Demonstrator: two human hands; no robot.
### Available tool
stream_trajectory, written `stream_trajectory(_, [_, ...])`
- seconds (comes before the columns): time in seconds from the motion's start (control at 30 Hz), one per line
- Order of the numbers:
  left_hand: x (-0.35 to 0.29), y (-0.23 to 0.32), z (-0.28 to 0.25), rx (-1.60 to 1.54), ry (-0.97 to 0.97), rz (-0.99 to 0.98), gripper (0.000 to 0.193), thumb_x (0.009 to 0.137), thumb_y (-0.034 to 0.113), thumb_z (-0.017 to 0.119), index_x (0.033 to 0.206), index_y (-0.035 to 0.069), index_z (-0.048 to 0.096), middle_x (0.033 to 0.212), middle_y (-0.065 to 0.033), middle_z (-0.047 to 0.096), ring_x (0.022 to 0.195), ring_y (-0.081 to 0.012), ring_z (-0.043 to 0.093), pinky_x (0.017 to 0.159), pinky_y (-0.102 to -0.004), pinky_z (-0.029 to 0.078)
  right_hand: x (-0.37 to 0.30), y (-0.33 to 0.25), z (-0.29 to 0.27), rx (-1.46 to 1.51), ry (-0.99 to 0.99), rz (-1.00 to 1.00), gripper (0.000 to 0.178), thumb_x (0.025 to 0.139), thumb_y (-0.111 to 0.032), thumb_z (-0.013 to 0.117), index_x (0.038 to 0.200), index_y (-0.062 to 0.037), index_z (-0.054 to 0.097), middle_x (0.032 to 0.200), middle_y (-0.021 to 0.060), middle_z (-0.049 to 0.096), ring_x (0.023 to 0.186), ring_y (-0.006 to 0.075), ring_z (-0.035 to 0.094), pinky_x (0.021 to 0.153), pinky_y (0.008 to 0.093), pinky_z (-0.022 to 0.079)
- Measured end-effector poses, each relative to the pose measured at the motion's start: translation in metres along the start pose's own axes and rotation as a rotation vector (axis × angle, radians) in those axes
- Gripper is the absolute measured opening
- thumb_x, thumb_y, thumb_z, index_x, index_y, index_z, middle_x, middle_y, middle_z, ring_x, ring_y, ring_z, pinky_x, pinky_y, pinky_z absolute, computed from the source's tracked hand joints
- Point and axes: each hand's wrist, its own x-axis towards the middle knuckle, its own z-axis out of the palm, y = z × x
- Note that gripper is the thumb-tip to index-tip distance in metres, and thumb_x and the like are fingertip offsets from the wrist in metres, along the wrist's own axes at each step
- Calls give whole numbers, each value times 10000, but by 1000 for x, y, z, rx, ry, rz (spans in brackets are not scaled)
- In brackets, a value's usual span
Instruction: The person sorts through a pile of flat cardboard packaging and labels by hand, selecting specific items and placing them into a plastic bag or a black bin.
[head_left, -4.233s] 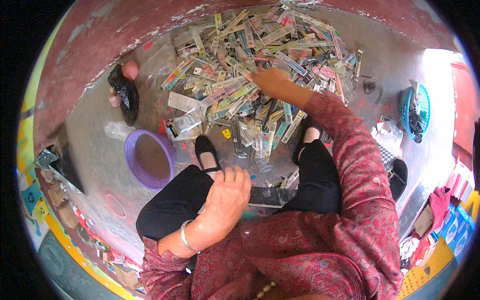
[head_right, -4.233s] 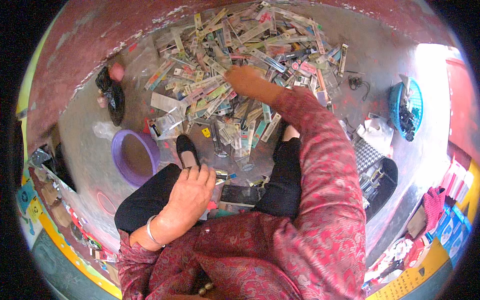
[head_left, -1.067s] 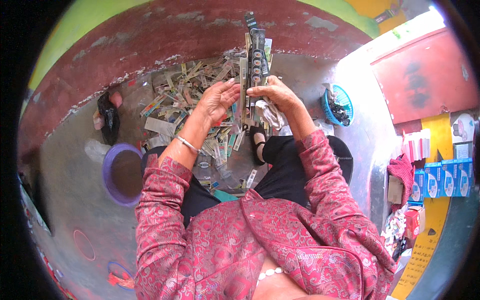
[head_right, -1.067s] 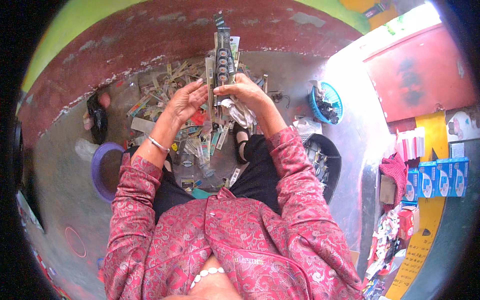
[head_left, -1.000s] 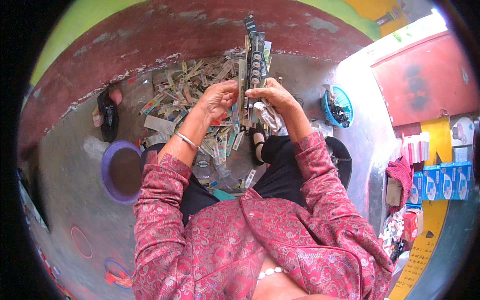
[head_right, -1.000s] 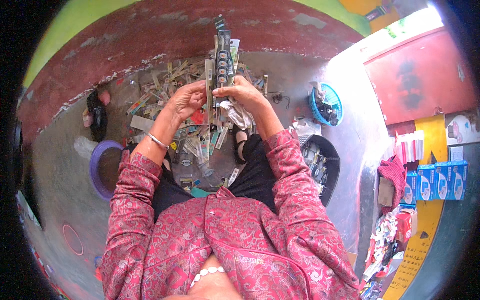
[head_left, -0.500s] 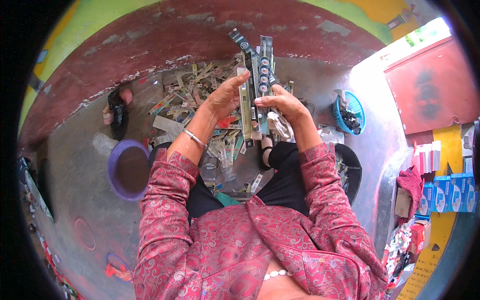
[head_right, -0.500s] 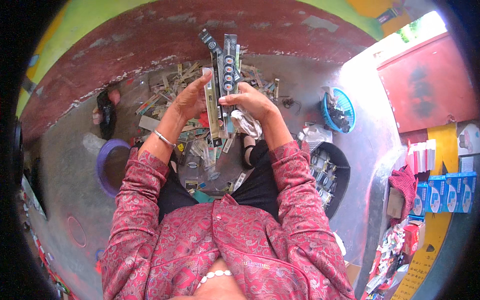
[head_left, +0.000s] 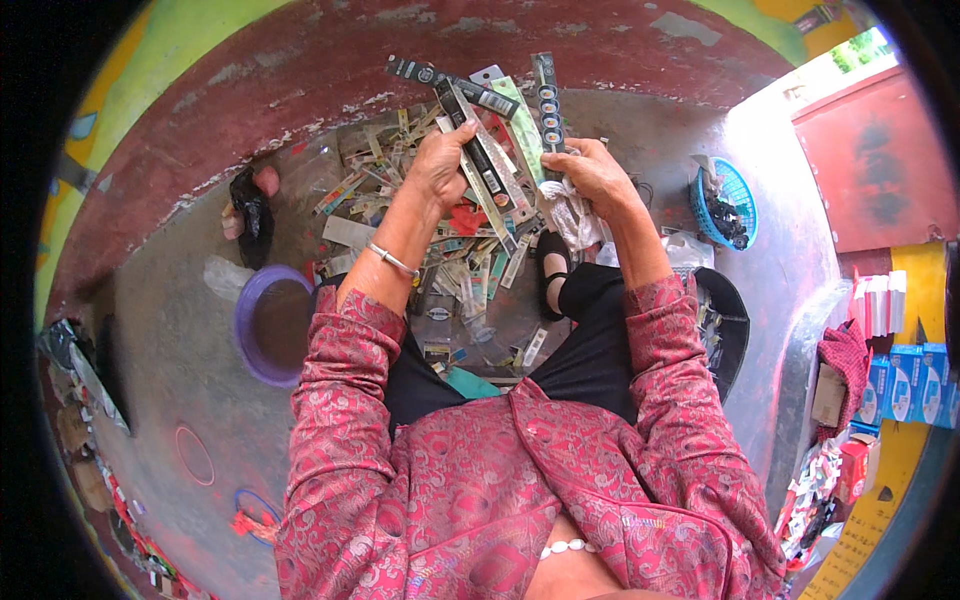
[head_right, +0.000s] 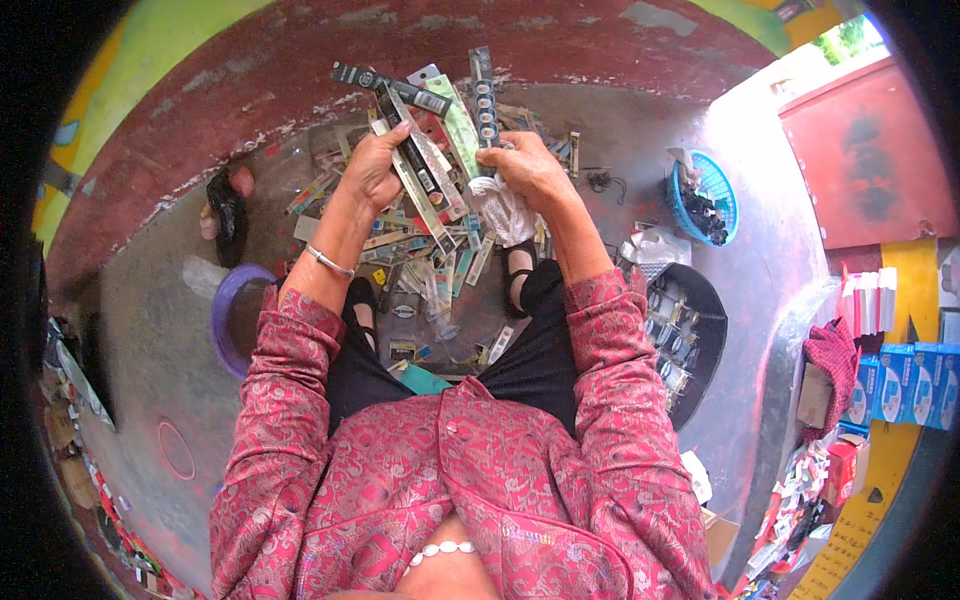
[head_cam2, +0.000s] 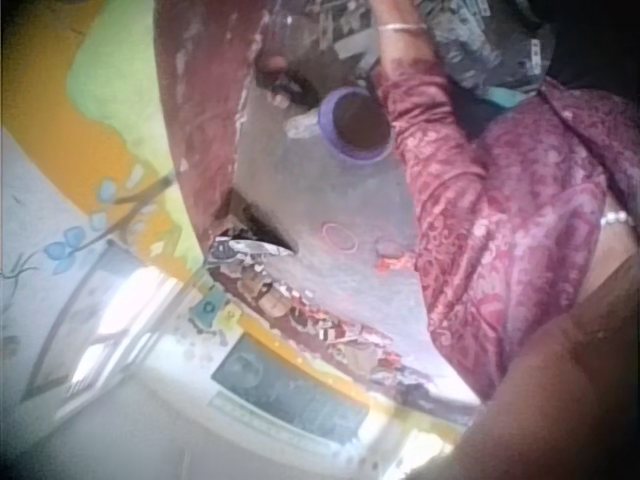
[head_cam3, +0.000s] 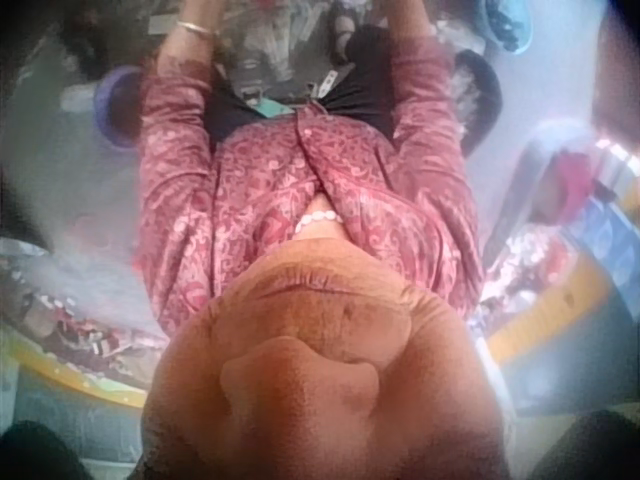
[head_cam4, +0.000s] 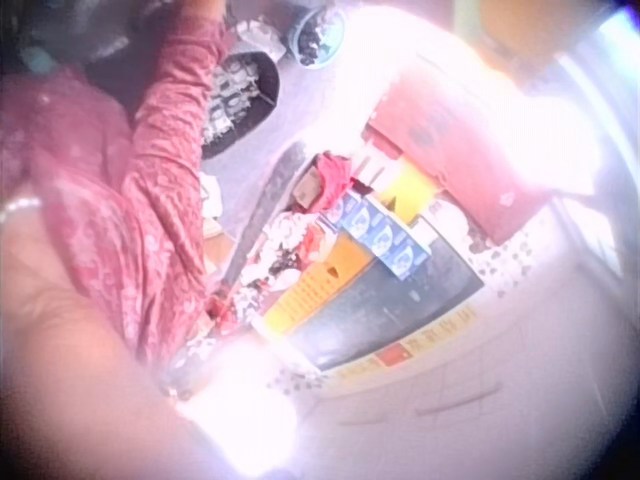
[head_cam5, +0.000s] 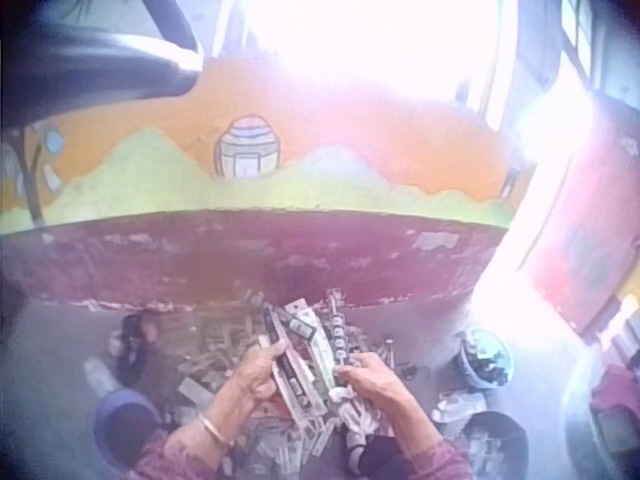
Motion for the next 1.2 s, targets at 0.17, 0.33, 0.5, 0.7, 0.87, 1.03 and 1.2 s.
stream_trajectory(0.17, [-8, 3, 8, 174, -47, 33, 154, 871, 74, 477, 1017, 31, 453, 1062, -118, 537, 981, -302, 572, 658, -401, 536, 9, 0, -8, -2, 50, 2, 199, 772, -129, 569, 870, 42, 596, 718, 65, 596, 579, 114, 540, 521, 247, 426])
stream_trajectory(0.33, [-13, 11, 7, 273, -5, -7, 172, 857, 71, 494, 1022, 39, 458, 918, -91, 549, 841, -240, 616, 600, -337, 523, 21, 5, -7, 4, 52, 21, 198, 753, -109, 561, 863, 54, 588, 722, 79, 599, 589, 131, 556, 528, 263, 438])
stream_trajectory(0.5, [-18, 12, 15, 282, 7, -65, 140, 839, 109, 539, 945, 24, 503, 774, -110, 605, 672, -202, 612, 506, -308, 519, 27, 3, -7, 108, 32, 9, 172, 761, -92, 566, 869, 41, 586, 731, 81, 604, 599, 139, 572, 544, 270, 470])
stream_trajectory(0.7, [-18, 13, 6, 335, -38, -32, 168, 844, 155, 547, 945, 21, 551, 781, -84, 603, 593, -163, 594, 491, -284, 513, -5, -22, 0, 397, -129, 0, 166, 791, -102, 587, 906, 18, 588, 791, 68, 624, 617, 109, 588, 549, 243, 491])
stream_trajectory(0.87, [-23, 10, 9, 297, -72, -72, 168, 839, 142, 544, 966, 33, 538, 826, -60, 597, 630, -137, 573, 567, -273, 507, -5, -22, 0, 350, -69, -12, 163, 785, -98, 590, 898, 19, 591, 769, 53, 619, 597, 102, 574, 532, 247, 481])
stream_trajectory(1.03, [-18, 13, 5, 502, -130, 4, 216, 850, 159, 521, 971, -20, 540, 936, -129, 618, 700, -177, 603, 599, -293, 525, 18, -4, -7, 5, 53, 1, 152, 766, -104, 575, 828, 32, 603, 710, 57, 603, 545, 116, 552, 493, 271, 461])
stream_trajectory(1.2, [-20, 50, -17, 547, -22, 262, 232, 866, 141, 491, 998, -43, 541, 870, -119, 626, 762, -171, 610, 620, -284, 483, 32, 13, -26, -70, 79, -229, 181, 778, -121, 570, 831, 51, 597, 695, 72, 602, 544, 128, 567, 499, 266, 475])
